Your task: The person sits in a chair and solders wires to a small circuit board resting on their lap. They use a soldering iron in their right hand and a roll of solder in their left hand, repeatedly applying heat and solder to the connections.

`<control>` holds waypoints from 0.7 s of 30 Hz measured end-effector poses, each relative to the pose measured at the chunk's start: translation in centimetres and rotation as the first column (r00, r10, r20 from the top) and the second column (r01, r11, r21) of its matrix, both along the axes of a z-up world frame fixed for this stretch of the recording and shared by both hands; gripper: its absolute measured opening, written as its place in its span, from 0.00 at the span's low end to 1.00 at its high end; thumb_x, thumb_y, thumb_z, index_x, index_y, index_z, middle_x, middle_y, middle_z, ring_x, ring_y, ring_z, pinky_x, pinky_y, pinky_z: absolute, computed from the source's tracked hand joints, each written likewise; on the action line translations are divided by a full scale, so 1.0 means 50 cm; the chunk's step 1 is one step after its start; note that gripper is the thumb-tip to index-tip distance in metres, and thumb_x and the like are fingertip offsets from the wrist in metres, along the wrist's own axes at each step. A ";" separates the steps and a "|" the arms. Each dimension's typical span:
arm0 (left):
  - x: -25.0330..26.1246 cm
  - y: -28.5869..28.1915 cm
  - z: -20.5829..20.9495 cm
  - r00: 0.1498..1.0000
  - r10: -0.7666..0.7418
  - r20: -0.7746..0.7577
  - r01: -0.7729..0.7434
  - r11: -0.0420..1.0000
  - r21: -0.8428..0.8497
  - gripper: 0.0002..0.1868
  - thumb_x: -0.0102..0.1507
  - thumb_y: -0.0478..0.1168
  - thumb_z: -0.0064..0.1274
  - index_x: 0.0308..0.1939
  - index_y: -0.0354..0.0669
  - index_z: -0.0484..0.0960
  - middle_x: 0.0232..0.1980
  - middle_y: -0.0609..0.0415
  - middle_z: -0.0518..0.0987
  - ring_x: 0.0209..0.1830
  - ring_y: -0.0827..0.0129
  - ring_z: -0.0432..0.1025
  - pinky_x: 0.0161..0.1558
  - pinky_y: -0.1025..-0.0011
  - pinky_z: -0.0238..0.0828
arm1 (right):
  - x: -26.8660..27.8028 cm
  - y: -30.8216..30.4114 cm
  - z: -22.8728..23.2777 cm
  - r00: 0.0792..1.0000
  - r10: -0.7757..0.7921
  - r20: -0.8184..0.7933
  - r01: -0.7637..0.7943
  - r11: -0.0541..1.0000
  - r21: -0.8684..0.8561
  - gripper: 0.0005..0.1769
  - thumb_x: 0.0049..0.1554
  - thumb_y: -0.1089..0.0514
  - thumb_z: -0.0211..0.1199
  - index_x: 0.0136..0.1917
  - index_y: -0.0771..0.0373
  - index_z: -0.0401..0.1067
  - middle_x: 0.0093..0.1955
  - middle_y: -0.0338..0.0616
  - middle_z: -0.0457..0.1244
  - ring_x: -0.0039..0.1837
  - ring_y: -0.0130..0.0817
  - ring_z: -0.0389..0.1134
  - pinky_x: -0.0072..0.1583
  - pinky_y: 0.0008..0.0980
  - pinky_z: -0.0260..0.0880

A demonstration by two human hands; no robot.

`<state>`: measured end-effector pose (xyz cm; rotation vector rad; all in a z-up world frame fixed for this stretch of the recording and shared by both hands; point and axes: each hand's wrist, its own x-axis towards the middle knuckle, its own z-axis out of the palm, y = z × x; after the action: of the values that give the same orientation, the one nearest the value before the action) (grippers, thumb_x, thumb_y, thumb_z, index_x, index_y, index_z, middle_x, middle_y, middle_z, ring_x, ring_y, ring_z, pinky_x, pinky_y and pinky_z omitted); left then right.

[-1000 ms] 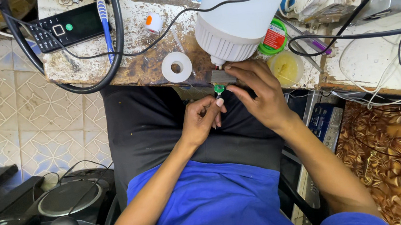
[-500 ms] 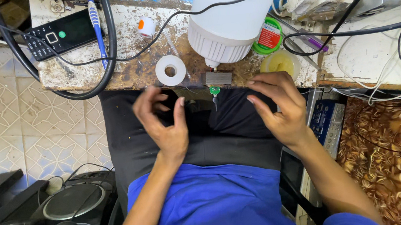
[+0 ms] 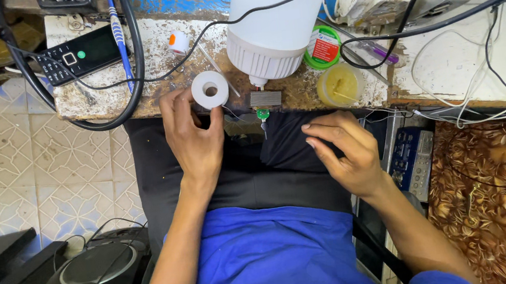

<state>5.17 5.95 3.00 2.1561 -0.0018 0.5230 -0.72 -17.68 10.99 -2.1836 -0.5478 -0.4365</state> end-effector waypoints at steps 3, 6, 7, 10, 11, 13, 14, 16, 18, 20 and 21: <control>-0.017 0.001 0.025 0.996 -0.017 0.084 0.032 0.984 -0.176 0.16 0.59 0.27 0.65 0.48 0.35 0.77 0.48 0.52 0.70 0.32 0.60 0.72 0.39 0.57 0.74 | -0.014 0.006 0.002 0.999 -0.010 -0.038 0.010 1.000 0.008 0.08 0.58 0.68 0.67 0.52 0.69 0.80 0.47 0.53 0.71 0.47 0.53 0.73 0.50 0.45 0.74; -0.055 -0.010 0.064 0.985 -0.016 0.171 0.052 0.977 -0.207 0.14 0.62 0.29 0.61 0.49 0.32 0.76 0.52 0.43 0.78 0.49 0.47 0.79 0.52 0.61 0.75 | -0.038 0.026 -0.008 0.991 -0.014 -0.135 0.025 0.997 0.080 0.08 0.59 0.67 0.66 0.52 0.69 0.79 0.45 0.52 0.71 0.48 0.52 0.74 0.50 0.46 0.74; -0.073 -0.018 0.064 0.991 -0.057 0.124 0.095 0.941 -0.325 0.17 0.59 0.28 0.62 0.49 0.32 0.74 0.53 0.41 0.79 0.52 0.46 0.79 0.52 0.61 0.75 | -0.047 0.036 -0.013 0.978 -0.002 -0.211 0.027 0.993 0.119 0.12 0.58 0.64 0.67 0.55 0.68 0.78 0.47 0.52 0.70 0.47 0.50 0.74 0.50 0.45 0.74; -0.122 -0.040 0.059 0.987 -0.150 0.065 0.162 0.836 -0.524 0.23 0.55 0.27 0.64 0.50 0.33 0.70 0.55 0.37 0.80 0.54 0.46 0.79 0.53 0.60 0.76 | -0.067 0.073 -0.022 0.952 0.042 -0.303 0.013 0.984 0.176 0.16 0.57 0.61 0.68 0.59 0.67 0.76 0.49 0.52 0.70 0.47 0.47 0.74 0.49 0.44 0.75; -0.137 -0.048 0.057 0.980 -0.197 0.041 0.181 0.775 -0.605 0.25 0.54 0.26 0.64 0.51 0.34 0.67 0.56 0.35 0.79 0.53 0.47 0.80 0.53 0.59 0.77 | -0.073 0.085 -0.023 0.941 0.072 -0.331 -0.006 0.981 0.194 0.16 0.57 0.62 0.68 0.59 0.67 0.75 0.49 0.52 0.69 0.46 0.47 0.74 0.48 0.43 0.75; -0.154 -0.052 0.058 0.972 -0.230 0.039 0.208 0.781 -0.588 0.27 0.54 0.27 0.64 0.54 0.33 0.70 0.54 0.39 0.77 0.53 0.49 0.79 0.54 0.60 0.76 | -0.075 0.092 -0.020 0.937 0.091 -0.337 -0.010 0.972 0.236 0.11 0.59 0.64 0.65 0.55 0.66 0.77 0.44 0.50 0.69 0.43 0.44 0.73 0.46 0.42 0.74; -0.162 -0.054 0.058 0.966 -0.257 0.024 0.224 0.790 -0.571 0.29 0.54 0.27 0.65 0.58 0.33 0.73 0.51 0.42 0.76 0.53 0.51 0.78 0.55 0.61 0.75 | -0.075 0.095 -0.019 0.928 0.119 -0.354 -0.016 0.960 0.280 0.08 0.60 0.65 0.62 0.52 0.66 0.79 0.40 0.48 0.70 0.39 0.41 0.73 0.43 0.40 0.74; -0.161 -0.046 0.058 0.960 -0.279 0.029 0.246 0.789 -0.563 0.22 0.55 0.29 0.65 0.52 0.34 0.76 0.48 0.45 0.75 0.49 0.54 0.77 0.53 0.62 0.75 | -0.067 0.093 -0.002 0.929 0.124 -0.348 -0.023 0.960 0.281 0.08 0.61 0.64 0.61 0.52 0.66 0.79 0.39 0.47 0.69 0.39 0.39 0.73 0.43 0.39 0.73; -0.160 -0.038 0.061 0.954 -0.299 0.031 0.265 0.789 -0.555 0.16 0.57 0.32 0.65 0.46 0.35 0.78 0.45 0.49 0.75 0.45 0.57 0.77 0.51 0.63 0.75 | -0.058 0.093 0.016 0.929 0.132 -0.344 -0.032 0.959 0.282 0.08 0.61 0.64 0.61 0.51 0.65 0.80 0.38 0.46 0.69 0.38 0.38 0.72 0.43 0.37 0.73; -0.159 -0.028 0.066 0.968 -0.250 0.009 0.214 0.809 -0.547 0.15 0.57 0.33 0.69 0.37 0.39 0.74 0.38 0.50 0.73 0.38 0.61 0.75 0.47 0.70 0.72 | -0.049 0.096 0.035 0.914 0.169 -0.368 -0.065 0.958 0.281 0.07 0.59 0.64 0.64 0.50 0.65 0.80 0.36 0.47 0.69 0.37 0.38 0.72 0.43 0.36 0.73; -0.159 -0.028 0.074 0.968 -0.251 0.016 0.219 0.809 -0.546 0.15 0.57 0.33 0.69 0.37 0.39 0.74 0.38 0.50 0.73 0.38 0.61 0.75 0.47 0.70 0.72 | -0.046 0.094 0.036 0.917 0.168 -0.361 -0.066 0.958 0.279 0.07 0.59 0.64 0.64 0.50 0.65 0.80 0.36 0.47 0.69 0.37 0.38 0.72 0.43 0.36 0.73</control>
<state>-2.81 4.56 6.68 1.5767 -0.0795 0.2707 -3.03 -12.99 12.76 -1.8998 -0.3780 -0.0084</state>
